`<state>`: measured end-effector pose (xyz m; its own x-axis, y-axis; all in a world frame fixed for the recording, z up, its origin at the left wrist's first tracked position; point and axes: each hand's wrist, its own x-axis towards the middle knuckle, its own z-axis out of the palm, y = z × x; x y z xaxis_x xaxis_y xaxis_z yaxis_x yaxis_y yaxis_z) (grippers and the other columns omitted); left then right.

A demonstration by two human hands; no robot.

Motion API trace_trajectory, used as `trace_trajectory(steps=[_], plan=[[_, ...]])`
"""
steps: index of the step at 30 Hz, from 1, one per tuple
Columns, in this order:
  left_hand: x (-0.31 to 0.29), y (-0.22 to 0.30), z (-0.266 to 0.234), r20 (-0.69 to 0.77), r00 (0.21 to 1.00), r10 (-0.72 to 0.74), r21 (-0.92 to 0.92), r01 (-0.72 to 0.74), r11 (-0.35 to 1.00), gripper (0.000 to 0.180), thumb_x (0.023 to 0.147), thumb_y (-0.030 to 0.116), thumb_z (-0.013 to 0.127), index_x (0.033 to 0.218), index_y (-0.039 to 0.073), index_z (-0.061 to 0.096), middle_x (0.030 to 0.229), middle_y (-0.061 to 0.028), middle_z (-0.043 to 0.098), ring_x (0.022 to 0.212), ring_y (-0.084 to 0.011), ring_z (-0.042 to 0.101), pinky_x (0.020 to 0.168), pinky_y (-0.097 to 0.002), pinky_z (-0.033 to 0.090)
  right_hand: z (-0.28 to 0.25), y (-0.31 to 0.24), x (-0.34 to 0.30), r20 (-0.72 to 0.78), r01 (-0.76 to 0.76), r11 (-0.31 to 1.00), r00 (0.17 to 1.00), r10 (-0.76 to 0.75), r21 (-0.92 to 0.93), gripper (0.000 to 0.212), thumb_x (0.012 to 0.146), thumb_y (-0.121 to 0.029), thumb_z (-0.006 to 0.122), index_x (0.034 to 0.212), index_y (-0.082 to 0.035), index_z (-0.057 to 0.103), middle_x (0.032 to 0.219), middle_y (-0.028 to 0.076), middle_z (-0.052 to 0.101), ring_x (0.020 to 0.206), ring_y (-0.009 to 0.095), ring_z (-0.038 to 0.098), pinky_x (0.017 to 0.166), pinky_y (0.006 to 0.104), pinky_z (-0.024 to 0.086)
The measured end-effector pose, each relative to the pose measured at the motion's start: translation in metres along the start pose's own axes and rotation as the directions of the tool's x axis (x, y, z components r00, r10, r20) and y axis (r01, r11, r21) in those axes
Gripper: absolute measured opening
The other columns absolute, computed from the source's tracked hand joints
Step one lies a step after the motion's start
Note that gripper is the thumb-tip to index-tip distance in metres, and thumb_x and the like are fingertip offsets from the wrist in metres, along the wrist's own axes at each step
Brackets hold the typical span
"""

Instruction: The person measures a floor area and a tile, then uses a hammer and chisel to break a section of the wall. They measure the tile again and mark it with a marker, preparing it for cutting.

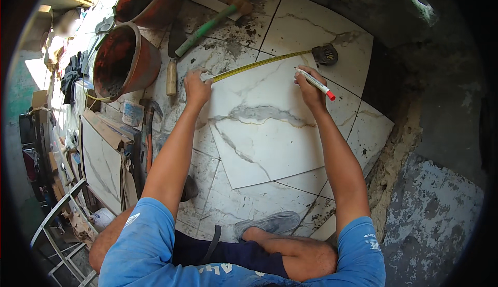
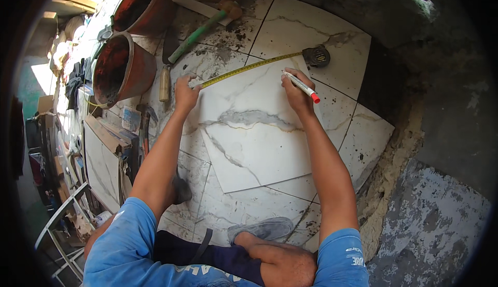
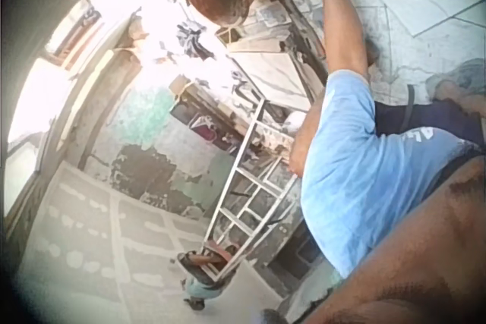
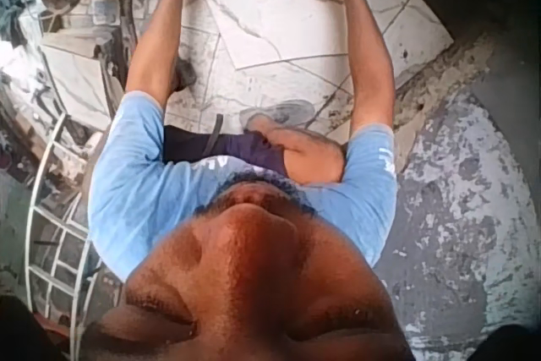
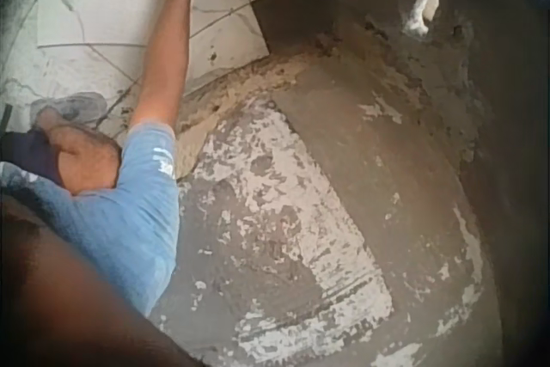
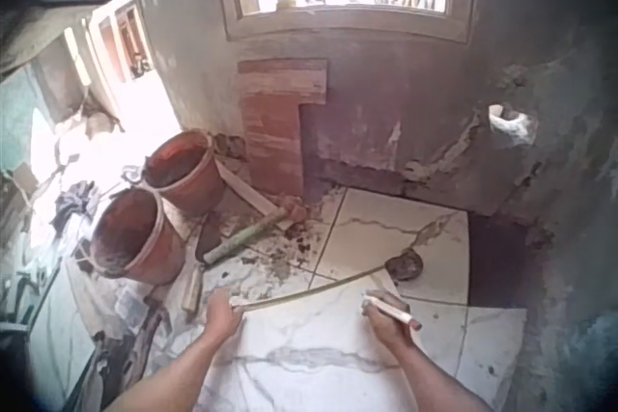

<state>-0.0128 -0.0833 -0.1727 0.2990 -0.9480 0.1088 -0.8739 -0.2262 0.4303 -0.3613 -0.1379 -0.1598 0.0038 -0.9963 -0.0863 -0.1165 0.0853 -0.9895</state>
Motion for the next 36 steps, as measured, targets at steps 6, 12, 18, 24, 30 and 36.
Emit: trace_trajectory(steps=[6, 12, 18, 24, 30, 36], plan=[[-0.013, -0.065, -0.006, 0.269, 0.928, -0.258, -0.396, 0.351, 0.848, 0.030, 0.086, 0.006, 0.073, 0.116, 0.003, 0.070, 0.096, -0.0056, 0.071, 0.086, -0.0138, 0.064, 0.078, -0.0274, 0.052, 0.021, 0.020, 0.018, 0.030, 0.028, 1.000, 0.999, -0.028, 0.006, 0.027, 0.089, -0.009, 0.068, 0.113, 0.003, 0.069, 0.087, 0.007, 0.071, 0.075, 0.010, 0.064, 0.072, 0.0255, 0.053], [-0.015, -0.066, 0.005, 0.211, 0.934, -0.289, -0.492, 0.357, 0.794, 0.027, 0.087, 0.007, 0.073, 0.114, 0.001, 0.073, 0.100, -0.0053, 0.073, 0.089, -0.0111, 0.065, 0.081, -0.0242, 0.051, 0.026, 0.028, 0.026, 0.064, 0.096, 0.994, 0.994, -0.093, -0.043, 0.027, 0.088, -0.010, 0.068, 0.111, 0.003, 0.069, 0.085, 0.006, 0.070, 0.075, 0.009, 0.063, 0.072, 0.0252, 0.052], [-0.010, -0.070, 0.006, 0.236, 0.930, -0.281, -0.480, 0.363, 0.798, 0.024, 0.090, 0.009, 0.071, 0.111, -0.001, 0.073, 0.100, -0.0050, 0.073, 0.088, -0.0099, 0.064, 0.081, -0.0232, 0.051, 0.029, 0.033, 0.038, 0.030, 0.058, 0.993, 0.998, -0.056, -0.106, 0.024, 0.086, -0.017, 0.069, 0.100, 0.002, 0.069, 0.081, 0.007, 0.070, 0.071, 0.013, 0.063, 0.069, 0.0285, 0.052], [-0.010, -0.073, 0.007, 0.235, 0.931, -0.279, -0.477, 0.360, 0.802, 0.023, 0.088, 0.011, 0.071, 0.108, 0.001, 0.075, 0.100, -0.0095, 0.075, 0.090, -0.0146, 0.067, 0.084, -0.0270, 0.051, 0.026, 0.022, 0.044, 0.062, 0.102, 0.953, 0.994, -0.088, -0.285, 0.024, 0.084, -0.024, 0.071, 0.093, -0.001, 0.071, 0.082, 0.008, 0.071, 0.073, 0.016, 0.066, 0.070, 0.0312, 0.053], [-0.011, -0.075, 0.009, 0.214, 0.939, -0.269, -0.470, 0.341, 0.814, 0.023, 0.088, 0.012, 0.071, 0.108, 0.001, 0.075, 0.101, -0.0095, 0.075, 0.091, -0.0156, 0.067, 0.085, -0.0276, 0.051, 0.027, 0.020, 0.045, 0.074, 0.122, 0.941, 0.992, -0.103, -0.315, 0.025, 0.084, -0.025, 0.071, 0.095, -0.003, 0.072, 0.083, 0.009, 0.072, 0.075, 0.016, 0.068, 0.071, 0.0309, 0.053], [-0.011, -0.078, 0.012, 0.209, 0.941, -0.267, -0.482, 0.336, 0.809, 0.023, 0.088, 0.013, 0.071, 0.108, 0.001, 0.075, 0.102, -0.0101, 0.075, 0.092, -0.0162, 0.068, 0.086, -0.0278, 0.051, 0.027, 0.022, 0.045, 0.069, 0.202, 0.921, 0.979, -0.190, -0.333, 0.022, 0.085, -0.023, 0.070, 0.094, -0.002, 0.072, 0.081, 0.009, 0.072, 0.073, 0.017, 0.068, 0.070, 0.0306, 0.053]])
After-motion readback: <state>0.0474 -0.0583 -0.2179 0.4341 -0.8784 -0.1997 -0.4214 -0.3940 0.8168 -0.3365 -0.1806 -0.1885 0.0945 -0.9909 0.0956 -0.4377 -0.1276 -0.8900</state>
